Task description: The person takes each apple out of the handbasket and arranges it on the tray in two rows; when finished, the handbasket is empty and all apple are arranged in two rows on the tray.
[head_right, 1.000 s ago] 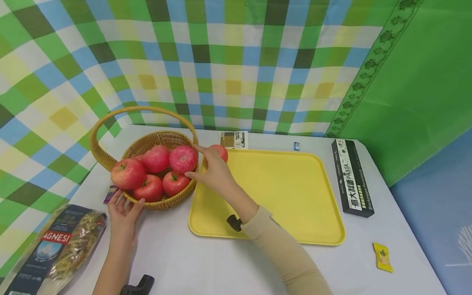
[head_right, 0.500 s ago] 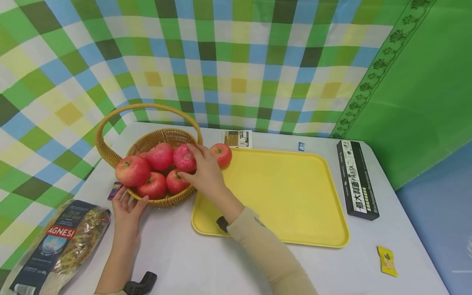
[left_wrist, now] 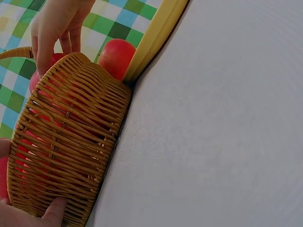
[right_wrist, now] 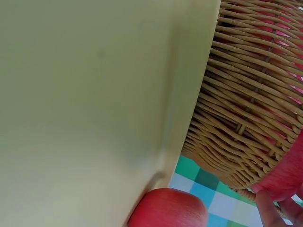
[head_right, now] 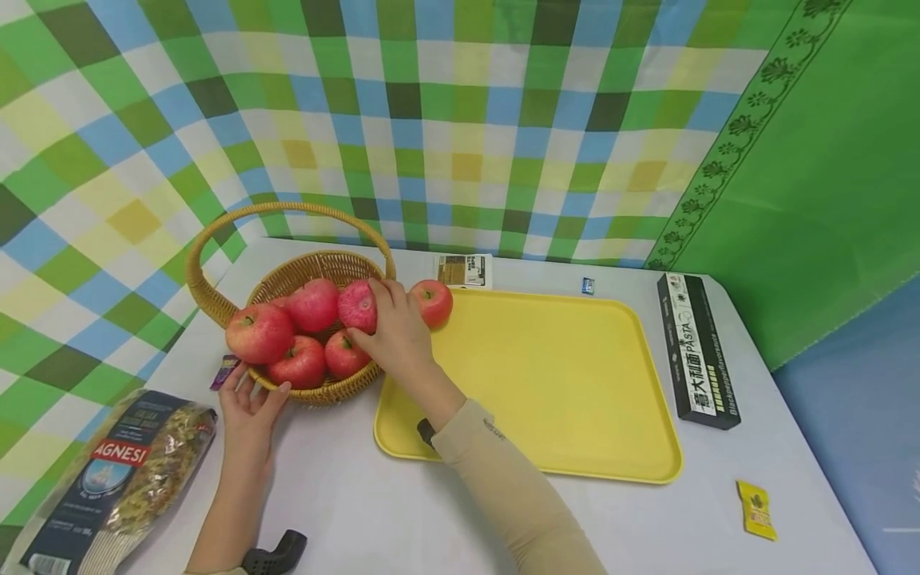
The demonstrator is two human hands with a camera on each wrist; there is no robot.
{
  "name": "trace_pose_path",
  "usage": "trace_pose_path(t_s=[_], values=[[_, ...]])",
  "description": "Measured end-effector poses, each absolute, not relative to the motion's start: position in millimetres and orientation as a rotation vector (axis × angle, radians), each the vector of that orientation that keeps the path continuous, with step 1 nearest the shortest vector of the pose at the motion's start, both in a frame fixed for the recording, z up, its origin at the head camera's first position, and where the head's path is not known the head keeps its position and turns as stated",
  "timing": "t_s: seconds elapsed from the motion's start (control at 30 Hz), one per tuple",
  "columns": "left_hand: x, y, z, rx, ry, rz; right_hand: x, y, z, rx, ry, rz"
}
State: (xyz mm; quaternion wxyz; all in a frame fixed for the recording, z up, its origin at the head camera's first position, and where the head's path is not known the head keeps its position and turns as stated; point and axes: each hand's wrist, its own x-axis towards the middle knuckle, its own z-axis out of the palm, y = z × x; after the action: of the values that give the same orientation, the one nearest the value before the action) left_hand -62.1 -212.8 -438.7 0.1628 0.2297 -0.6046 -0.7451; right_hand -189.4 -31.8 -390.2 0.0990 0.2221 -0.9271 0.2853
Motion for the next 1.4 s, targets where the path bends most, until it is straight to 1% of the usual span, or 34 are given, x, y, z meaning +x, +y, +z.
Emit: trace_pose_path(t_s=[0.17,0.37,0.67,0.87,1.1,1.23,1.4], values=[[-63,-211,-441,0.660,-1.713,-2.138,-189,-27,-389,0.658,-2.739,0.901],[-64,-212,-441,0.657,-1.714,-2.131,-183,-12,-378,0.686,-2.707,1.042],[-64,-213,-439,0.666,-1.685,-2.143,-180,36,-363,0.708,-2.537,1.151],[-64,-214,-440,0.708,-1.711,-2.136,-197,83,-356,0.653,-2.575,1.108],[-64,-214,-440,0.716,-1.723,-2.125,-223,129,-366,0.523,-2.755,0.974],[-64,-214,-439,0.730,-1.733,-2.119,-237,143,-377,0.483,-2.890,0.893],[-64,-215,-440,0.723,-1.725,-2.132,-250,147,-393,0.485,-3.016,0.804]])
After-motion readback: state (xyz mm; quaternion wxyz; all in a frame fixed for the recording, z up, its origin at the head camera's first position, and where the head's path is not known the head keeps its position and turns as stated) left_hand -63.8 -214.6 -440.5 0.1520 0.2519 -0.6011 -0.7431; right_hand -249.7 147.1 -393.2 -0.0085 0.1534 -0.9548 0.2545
